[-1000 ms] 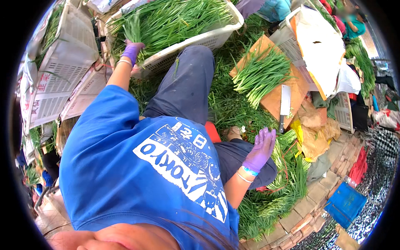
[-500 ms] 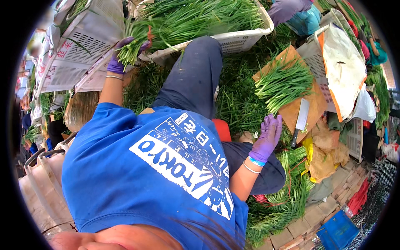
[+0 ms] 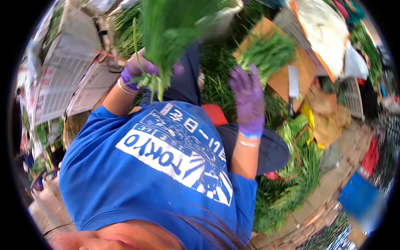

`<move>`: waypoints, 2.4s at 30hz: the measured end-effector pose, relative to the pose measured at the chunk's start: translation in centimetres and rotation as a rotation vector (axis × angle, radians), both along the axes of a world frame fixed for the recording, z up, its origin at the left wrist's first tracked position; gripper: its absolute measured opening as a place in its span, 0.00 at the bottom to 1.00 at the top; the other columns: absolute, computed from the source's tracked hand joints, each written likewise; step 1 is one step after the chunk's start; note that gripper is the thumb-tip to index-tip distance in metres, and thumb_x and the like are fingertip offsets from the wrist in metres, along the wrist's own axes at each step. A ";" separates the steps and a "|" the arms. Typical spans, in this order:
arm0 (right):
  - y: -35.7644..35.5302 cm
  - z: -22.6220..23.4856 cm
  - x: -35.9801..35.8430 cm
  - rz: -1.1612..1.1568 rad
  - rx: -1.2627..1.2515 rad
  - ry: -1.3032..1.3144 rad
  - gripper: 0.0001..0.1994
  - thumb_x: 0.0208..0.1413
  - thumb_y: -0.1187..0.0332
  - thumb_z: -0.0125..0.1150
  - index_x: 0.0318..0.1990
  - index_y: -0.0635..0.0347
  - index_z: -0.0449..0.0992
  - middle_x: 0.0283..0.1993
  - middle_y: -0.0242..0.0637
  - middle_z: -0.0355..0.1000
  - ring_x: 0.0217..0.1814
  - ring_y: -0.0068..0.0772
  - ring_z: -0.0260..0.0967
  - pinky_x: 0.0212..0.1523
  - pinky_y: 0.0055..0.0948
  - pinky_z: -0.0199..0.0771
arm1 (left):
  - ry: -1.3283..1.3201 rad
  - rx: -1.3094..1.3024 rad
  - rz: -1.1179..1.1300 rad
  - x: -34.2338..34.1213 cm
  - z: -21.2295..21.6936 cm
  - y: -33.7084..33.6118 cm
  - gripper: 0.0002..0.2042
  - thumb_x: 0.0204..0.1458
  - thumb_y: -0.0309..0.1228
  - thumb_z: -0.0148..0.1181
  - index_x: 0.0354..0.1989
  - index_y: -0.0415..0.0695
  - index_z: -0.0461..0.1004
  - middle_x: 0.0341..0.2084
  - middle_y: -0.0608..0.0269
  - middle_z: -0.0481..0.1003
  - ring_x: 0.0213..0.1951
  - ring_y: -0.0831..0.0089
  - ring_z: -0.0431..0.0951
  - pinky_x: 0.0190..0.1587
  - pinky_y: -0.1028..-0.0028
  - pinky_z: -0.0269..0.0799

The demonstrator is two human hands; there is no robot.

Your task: The person bundles bunches of chives together by hand, secures them with red string, uses a knife to trim the ends, and places the bundles into a basket.

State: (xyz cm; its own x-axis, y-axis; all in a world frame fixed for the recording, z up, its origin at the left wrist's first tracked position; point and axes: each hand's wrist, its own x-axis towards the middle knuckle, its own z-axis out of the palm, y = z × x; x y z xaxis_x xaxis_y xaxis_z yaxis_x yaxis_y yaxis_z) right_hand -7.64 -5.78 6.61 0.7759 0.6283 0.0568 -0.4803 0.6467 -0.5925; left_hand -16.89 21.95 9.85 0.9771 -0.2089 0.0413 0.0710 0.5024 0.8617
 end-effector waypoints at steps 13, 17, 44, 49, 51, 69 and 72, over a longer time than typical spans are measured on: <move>-7.8 7.1 0.9 -0.313 -0.160 -0.673 0.32 0.41 0.71 0.60 0.56 0.62 0.55 0.39 0.40 0.67 0.42 0.37 0.65 0.43 0.34 0.67 | 0.174 0.170 -1.110 10.3 -3.2 -13.5 0.31 0.26 0.16 0.68 0.46 0.40 0.67 0.41 0.59 0.72 0.43 0.74 0.70 0.45 0.73 0.67; -7.8 10.1 0.9 -0.155 -0.602 -0.653 0.32 0.40 0.79 0.59 0.55 0.67 0.50 0.29 0.37 0.66 0.33 0.31 0.65 0.38 0.32 0.68 | -0.229 0.613 -1.128 12.6 -5.2 -14.9 0.21 0.31 0.21 0.69 0.38 0.41 0.71 0.32 0.63 0.75 0.34 0.78 0.73 0.39 0.75 0.70; -24.6 -4.7 -13.4 -1.193 0.069 0.012 0.08 0.54 0.62 0.49 0.38 0.52 0.66 0.32 0.24 0.65 0.30 0.25 0.62 0.38 0.33 0.66 | 0.668 -0.076 -0.416 14.6 -19.7 -13.6 0.17 0.53 0.39 0.45 0.45 0.40 0.62 0.25 0.65 0.68 0.18 0.82 0.60 0.21 0.82 0.59; -23.6 -3.4 -13.8 -1.302 -0.063 -0.138 0.07 0.50 0.66 0.54 0.37 0.48 0.66 0.37 0.27 0.67 0.30 0.26 0.62 0.35 0.34 0.67 | 0.559 0.271 -1.025 7.6 -8.4 -22.5 0.37 0.42 0.55 0.54 0.58 0.49 0.54 0.50 0.52 0.64 0.52 0.64 0.62 0.52 0.63 0.58; -22.7 -2.1 -13.5 -1.263 -0.081 -0.176 0.06 0.50 0.66 0.55 0.36 0.47 0.66 0.38 0.28 0.67 0.29 0.26 0.62 0.34 0.34 0.68 | 0.318 0.599 -1.057 6.8 -7.5 -25.0 0.29 0.42 0.50 0.56 0.48 0.42 0.65 0.37 0.55 0.71 0.35 0.68 0.72 0.34 0.68 0.71; -24.4 -7.8 -13.6 -1.179 -0.017 -0.019 0.11 0.54 0.58 0.48 0.40 0.50 0.68 0.33 0.22 0.69 0.30 0.23 0.62 0.40 0.32 0.65 | -0.216 0.969 -0.855 11.1 -13.0 -16.1 0.19 0.50 0.35 0.53 0.47 0.37 0.67 0.40 0.57 0.71 0.40 0.71 0.72 0.44 0.77 0.66; -24.0 -7.0 -13.0 -1.256 -0.009 0.007 0.10 0.53 0.60 0.49 0.40 0.50 0.68 0.36 0.22 0.69 0.30 0.24 0.63 0.40 0.33 0.66 | 0.198 0.565 -0.843 8.6 -9.5 -21.3 0.17 0.48 0.36 0.55 0.42 0.37 0.70 0.34 0.59 0.74 0.40 0.75 0.71 0.44 0.77 0.66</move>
State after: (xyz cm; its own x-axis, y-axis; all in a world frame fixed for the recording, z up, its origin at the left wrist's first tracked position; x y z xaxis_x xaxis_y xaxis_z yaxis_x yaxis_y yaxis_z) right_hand -20.66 -29.82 -0.37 0.8384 -0.5428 0.0494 0.4597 0.6556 -0.5990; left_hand -8.31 0.65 0.35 0.4827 -0.7678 -0.4213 0.3790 -0.2505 0.8908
